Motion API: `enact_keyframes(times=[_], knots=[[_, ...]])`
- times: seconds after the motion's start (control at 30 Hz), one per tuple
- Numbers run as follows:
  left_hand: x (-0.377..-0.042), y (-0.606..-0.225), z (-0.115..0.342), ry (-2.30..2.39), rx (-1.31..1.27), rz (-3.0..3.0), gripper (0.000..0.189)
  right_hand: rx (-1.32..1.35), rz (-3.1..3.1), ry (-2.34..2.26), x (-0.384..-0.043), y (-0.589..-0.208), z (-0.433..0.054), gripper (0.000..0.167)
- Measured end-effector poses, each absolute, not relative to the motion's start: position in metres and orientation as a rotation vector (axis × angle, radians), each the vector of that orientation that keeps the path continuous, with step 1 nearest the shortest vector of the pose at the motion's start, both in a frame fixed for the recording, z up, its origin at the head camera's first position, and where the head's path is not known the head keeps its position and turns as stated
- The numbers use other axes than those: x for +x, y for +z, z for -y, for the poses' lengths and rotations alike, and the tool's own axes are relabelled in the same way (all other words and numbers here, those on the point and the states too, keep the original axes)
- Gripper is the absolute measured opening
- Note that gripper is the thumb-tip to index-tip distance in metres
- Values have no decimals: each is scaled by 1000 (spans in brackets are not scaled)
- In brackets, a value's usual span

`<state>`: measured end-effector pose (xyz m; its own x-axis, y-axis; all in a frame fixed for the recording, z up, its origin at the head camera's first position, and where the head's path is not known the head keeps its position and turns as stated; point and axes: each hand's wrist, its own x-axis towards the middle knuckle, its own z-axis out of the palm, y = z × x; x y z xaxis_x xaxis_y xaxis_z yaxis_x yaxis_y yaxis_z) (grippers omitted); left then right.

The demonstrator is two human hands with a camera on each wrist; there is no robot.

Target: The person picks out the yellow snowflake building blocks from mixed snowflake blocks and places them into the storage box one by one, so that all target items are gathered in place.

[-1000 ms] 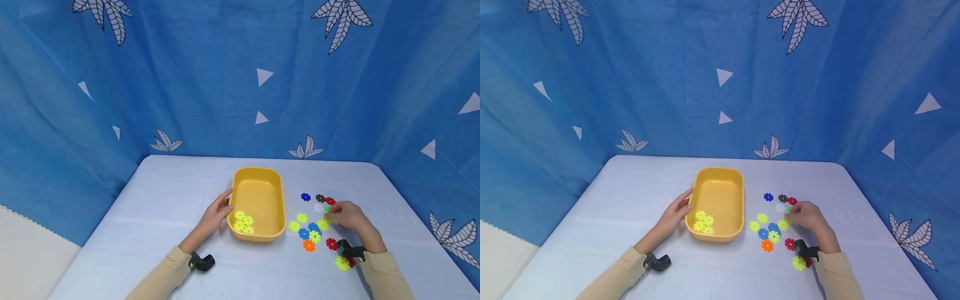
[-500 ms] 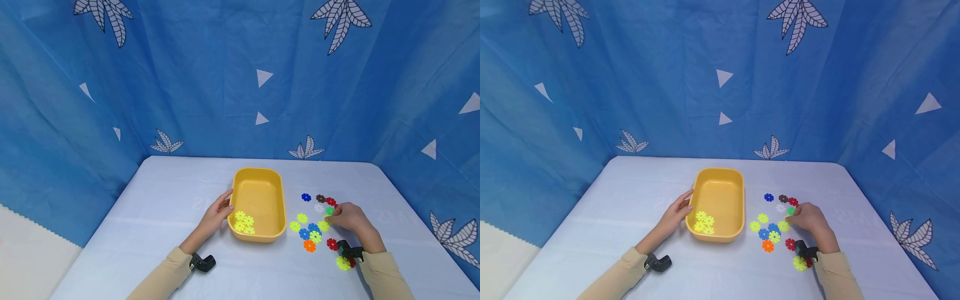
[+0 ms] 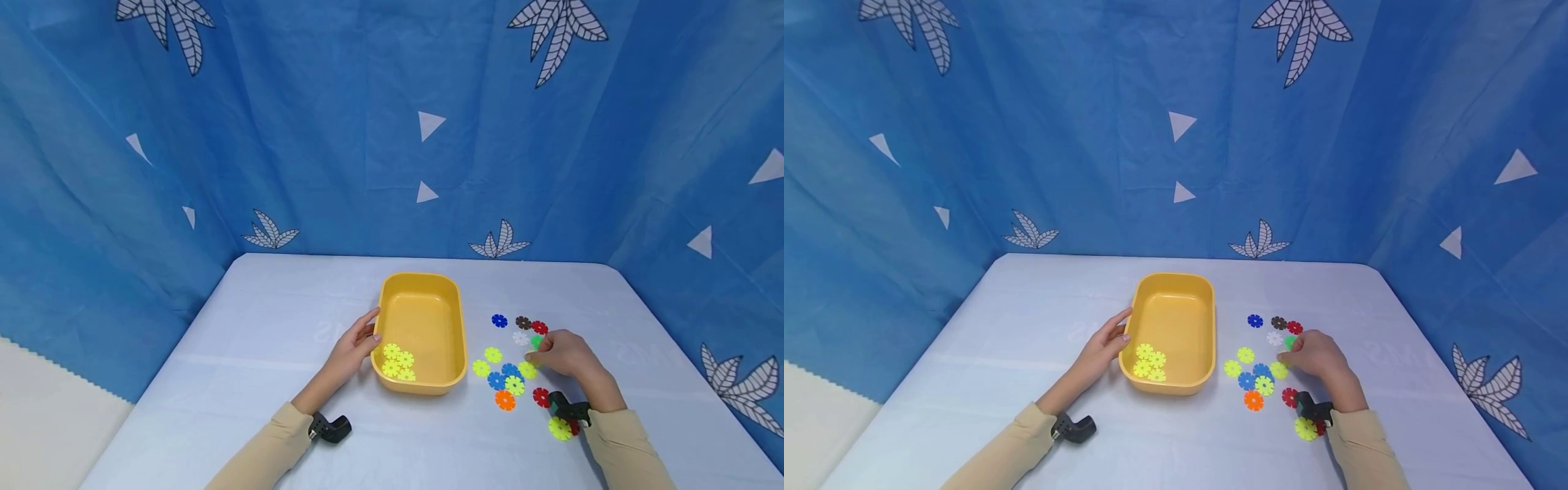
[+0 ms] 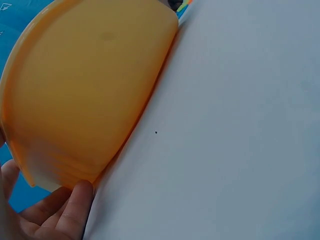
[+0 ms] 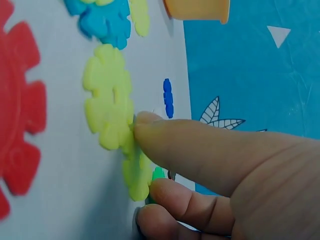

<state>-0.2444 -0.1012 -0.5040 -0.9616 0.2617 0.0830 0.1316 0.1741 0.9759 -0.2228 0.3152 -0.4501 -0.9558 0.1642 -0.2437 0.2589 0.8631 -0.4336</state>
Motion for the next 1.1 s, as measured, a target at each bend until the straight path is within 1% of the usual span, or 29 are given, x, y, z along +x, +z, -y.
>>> enact_keyframes(times=[0.27, 0.57, 0.83, 1.1], knots=[[-245, -503, 101, 1925, 380, -2319, 56, 274, -2824, -690, -224, -450, -312, 32], [-245, -505, 101, 1925, 386, -2307, 56, 242, -2794, -753, -227, -452, -311, 39], [-245, -506, 101, 1927, 403, -2308, 57, 225, -2801, -879, -229, -454, -307, 26], [-246, -507, 102, 1928, 408, -2310, 57, 217, -2806, -979, -228, -457, -304, 23]])
